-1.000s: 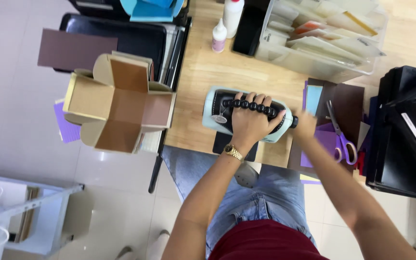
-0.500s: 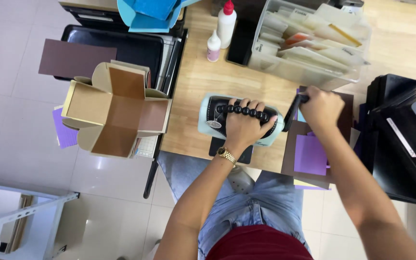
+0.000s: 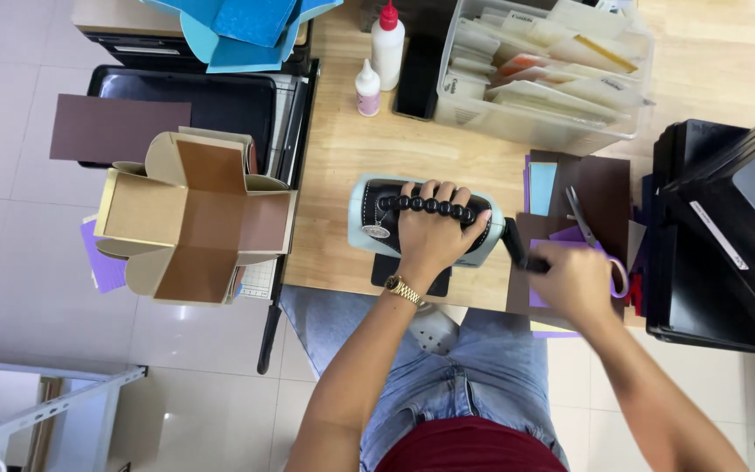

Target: Using a manual die-cutting machine to process paper and organizing the pieces into a decorative box

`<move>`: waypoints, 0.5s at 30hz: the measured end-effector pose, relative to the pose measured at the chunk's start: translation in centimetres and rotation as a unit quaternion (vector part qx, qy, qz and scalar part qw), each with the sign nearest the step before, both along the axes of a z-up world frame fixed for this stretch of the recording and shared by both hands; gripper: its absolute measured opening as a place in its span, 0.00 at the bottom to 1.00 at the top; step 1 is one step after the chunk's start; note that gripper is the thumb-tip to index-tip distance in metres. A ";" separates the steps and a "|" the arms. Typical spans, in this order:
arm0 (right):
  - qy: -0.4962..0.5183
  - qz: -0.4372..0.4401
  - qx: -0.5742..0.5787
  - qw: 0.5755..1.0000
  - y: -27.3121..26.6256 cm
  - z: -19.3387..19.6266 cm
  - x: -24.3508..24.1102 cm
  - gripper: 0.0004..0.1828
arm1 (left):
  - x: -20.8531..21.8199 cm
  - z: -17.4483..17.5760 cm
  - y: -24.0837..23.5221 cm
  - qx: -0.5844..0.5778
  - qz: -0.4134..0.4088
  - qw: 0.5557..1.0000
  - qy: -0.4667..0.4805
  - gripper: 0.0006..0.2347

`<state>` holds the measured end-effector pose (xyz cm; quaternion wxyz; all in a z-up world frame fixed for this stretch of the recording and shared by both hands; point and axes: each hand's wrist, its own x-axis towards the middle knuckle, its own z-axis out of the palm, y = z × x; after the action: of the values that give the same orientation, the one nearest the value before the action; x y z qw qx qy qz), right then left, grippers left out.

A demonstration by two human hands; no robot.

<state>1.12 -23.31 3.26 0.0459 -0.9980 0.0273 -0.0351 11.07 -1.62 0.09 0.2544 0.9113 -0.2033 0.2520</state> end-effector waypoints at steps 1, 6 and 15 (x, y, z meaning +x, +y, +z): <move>0.000 0.000 0.002 1.000 -1.0 -0.7 1.6 0.13 | 0.0 0.2 0.1 0.002 0.000 1.000 0.000 0.17; -0.211 -0.020 -0.103 0.972 -3.1 -4.6 11.0 0.08 | -0.1 0.1 0.1 0.006 0.001 1.000 -0.009 0.16; 0.080 -0.040 -0.052 0.995 -1.7 -17.5 8.9 0.22 | 0.0 0.2 -0.2 -0.008 0.021 0.999 -0.025 0.15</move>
<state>10.00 -25.03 -14.24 -0.0099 -0.9967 0.0689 0.0422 11.05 -1.82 0.28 0.2511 0.9068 -0.1881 0.2815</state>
